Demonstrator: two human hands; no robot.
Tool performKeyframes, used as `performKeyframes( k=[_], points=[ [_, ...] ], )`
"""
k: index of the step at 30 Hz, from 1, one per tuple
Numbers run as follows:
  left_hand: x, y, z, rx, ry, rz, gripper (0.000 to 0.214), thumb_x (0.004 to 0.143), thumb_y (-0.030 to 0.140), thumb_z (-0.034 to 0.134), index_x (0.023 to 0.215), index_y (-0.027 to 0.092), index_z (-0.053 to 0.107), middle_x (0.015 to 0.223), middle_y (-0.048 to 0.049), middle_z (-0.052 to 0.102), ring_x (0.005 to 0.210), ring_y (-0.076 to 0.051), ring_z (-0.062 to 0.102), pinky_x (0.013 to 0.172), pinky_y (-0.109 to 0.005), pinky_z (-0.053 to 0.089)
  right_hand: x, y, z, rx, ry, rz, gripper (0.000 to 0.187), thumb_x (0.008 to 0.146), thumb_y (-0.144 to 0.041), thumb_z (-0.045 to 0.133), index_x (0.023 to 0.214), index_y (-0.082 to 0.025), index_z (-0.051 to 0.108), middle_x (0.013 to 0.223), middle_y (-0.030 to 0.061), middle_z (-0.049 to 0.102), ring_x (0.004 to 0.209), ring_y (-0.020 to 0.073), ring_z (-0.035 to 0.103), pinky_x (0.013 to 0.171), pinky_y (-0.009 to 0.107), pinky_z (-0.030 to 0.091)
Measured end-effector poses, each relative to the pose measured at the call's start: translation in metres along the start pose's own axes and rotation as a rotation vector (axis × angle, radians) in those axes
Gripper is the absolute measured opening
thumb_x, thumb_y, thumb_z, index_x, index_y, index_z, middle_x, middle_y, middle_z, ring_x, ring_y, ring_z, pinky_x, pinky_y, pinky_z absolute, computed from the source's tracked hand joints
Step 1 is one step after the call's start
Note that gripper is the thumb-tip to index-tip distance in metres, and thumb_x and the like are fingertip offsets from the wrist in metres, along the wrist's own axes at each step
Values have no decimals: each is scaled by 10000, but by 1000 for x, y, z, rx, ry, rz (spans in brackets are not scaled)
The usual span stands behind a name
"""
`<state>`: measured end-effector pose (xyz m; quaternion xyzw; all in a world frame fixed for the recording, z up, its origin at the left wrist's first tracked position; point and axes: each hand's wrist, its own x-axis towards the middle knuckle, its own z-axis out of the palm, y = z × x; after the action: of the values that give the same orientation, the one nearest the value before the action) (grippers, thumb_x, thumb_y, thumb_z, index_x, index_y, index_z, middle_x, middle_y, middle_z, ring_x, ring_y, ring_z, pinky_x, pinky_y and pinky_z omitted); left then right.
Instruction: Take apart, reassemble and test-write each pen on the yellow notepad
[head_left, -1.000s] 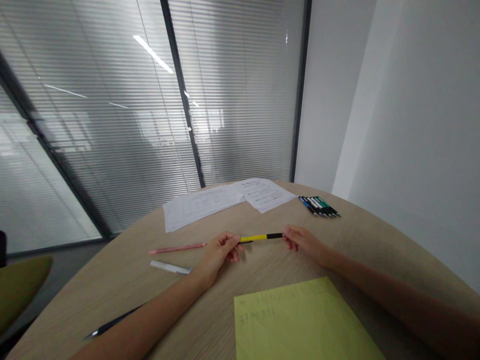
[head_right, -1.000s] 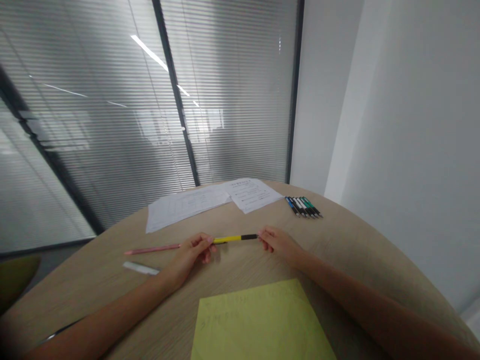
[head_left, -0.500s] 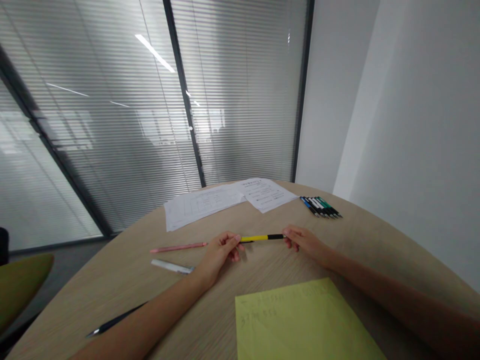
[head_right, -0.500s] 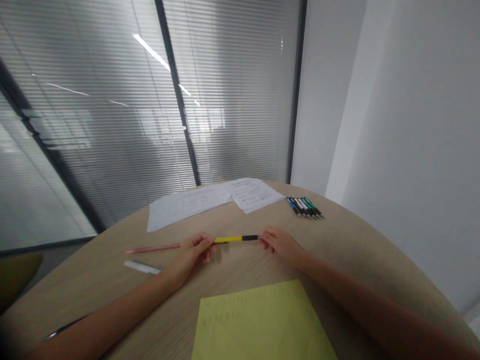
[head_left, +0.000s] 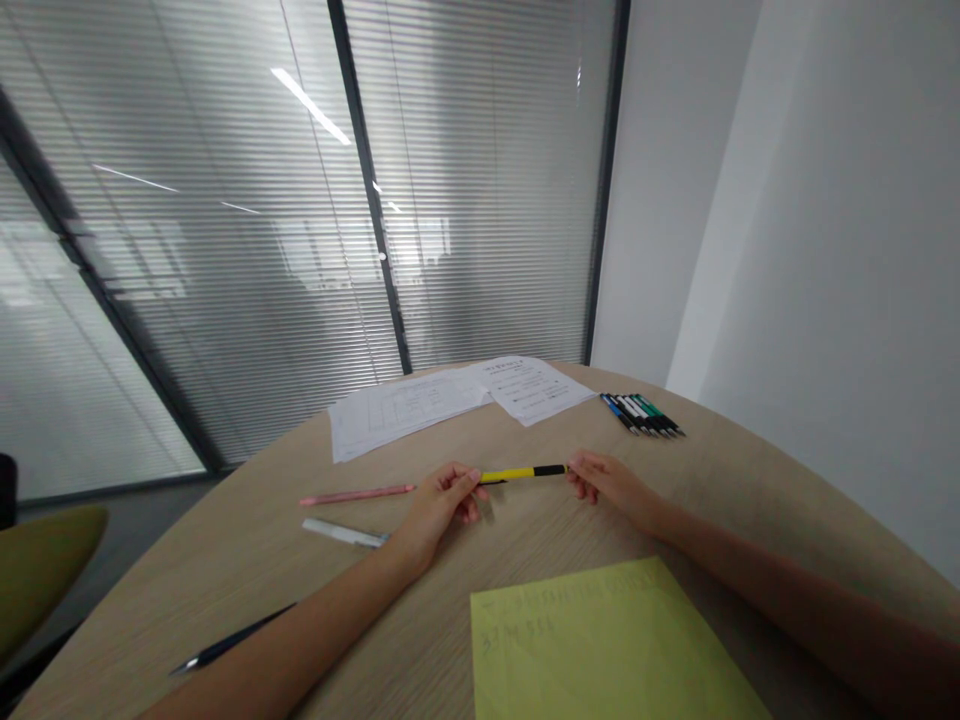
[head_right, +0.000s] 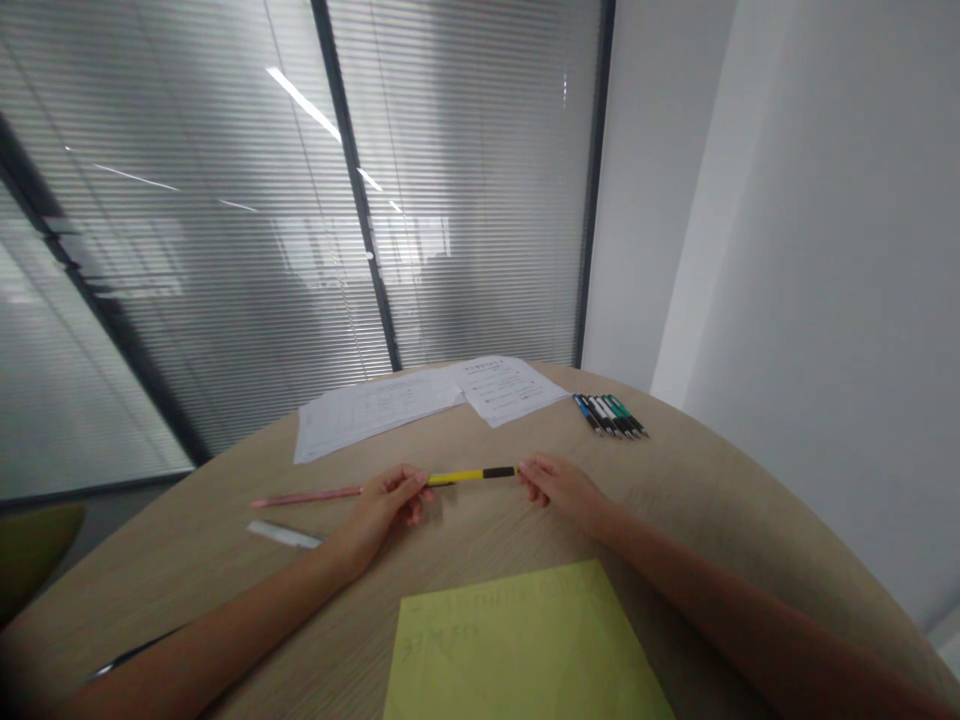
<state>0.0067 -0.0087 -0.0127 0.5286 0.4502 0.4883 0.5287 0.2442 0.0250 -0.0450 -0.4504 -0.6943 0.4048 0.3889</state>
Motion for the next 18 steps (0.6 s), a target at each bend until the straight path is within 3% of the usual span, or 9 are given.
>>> performKeyframes(
  k=[11,18],
  points=[
    [4,-2,-4,-66,94,38,234,626,348,607,637,138,504,550,31,559,388,-48,433,406,-179,331,-2,-6,0,164,65,41,253,708,-400,489,816,-173,456,519,-54,491,436,75,435,436,207,341],
    [6,-3,-6,-98,131,46,230,607,343,595,607,139,489,512,33,536,380,-53,426,392,-177,323,3,5,-1,217,119,39,253,682,-345,504,853,-177,423,492,-74,488,402,74,433,395,198,339]
  ],
)
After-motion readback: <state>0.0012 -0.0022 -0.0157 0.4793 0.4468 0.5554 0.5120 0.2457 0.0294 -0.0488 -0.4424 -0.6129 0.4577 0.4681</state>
